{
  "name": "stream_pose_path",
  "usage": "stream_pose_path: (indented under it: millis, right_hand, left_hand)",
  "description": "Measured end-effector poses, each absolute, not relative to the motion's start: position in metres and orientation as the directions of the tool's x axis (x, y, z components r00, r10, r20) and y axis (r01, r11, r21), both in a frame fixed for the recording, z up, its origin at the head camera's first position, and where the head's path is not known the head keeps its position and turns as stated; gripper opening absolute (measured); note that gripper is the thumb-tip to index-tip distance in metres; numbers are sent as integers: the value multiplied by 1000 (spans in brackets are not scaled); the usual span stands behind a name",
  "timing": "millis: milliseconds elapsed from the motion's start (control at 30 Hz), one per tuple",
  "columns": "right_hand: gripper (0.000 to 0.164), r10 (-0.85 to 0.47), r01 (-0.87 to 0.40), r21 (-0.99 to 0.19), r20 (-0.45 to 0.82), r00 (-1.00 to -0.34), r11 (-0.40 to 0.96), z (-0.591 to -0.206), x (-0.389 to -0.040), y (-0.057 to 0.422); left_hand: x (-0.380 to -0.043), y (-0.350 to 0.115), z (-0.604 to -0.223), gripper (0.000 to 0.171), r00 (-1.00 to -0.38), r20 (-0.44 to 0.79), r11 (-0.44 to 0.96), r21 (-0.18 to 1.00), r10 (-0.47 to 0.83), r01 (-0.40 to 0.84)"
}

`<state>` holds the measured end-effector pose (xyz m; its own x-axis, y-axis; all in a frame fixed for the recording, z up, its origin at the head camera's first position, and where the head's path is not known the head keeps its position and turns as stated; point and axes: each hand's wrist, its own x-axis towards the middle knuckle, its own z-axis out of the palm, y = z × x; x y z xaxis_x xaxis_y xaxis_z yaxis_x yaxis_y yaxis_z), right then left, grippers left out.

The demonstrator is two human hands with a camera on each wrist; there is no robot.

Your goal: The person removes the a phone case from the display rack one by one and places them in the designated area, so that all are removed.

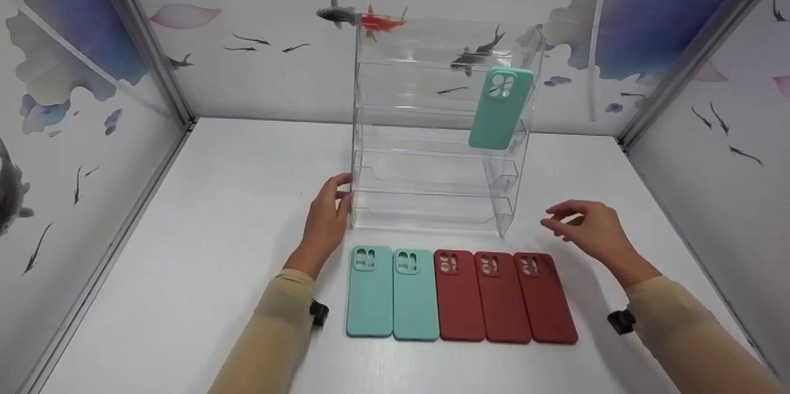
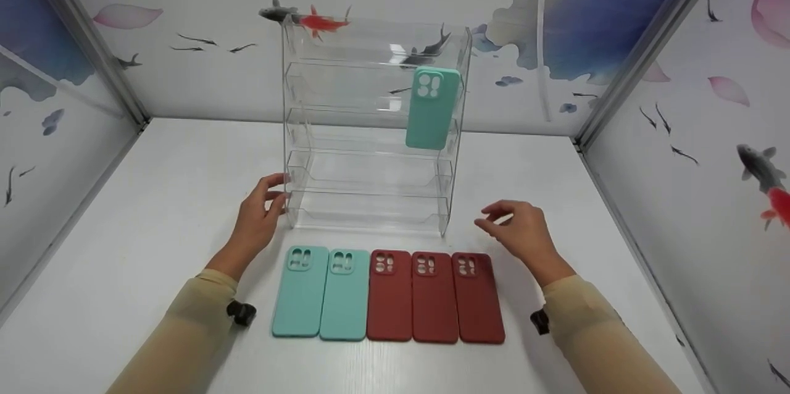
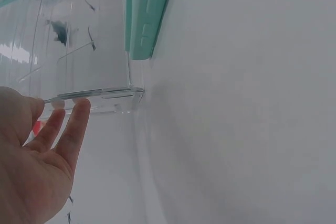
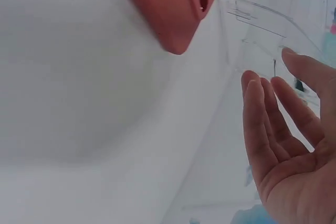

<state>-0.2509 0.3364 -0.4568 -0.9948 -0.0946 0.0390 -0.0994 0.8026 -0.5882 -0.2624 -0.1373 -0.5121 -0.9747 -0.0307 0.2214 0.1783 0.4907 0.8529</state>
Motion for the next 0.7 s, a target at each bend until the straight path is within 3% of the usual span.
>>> stream_pose_path:
  millis: [300, 700]
  right_hand:
    - [37, -22, -202, -626, 284, -959, 753, -402, -275, 313]
    - [33, 6, -297, -645, 424, -905, 704, -355, -307, 285]
  left_hand:
    - [-261, -138, -511, 41, -974, 225, 501, 846, -27, 181]
    - [-262, -137, -511, 41, -974, 224, 505, 845, -36, 176]
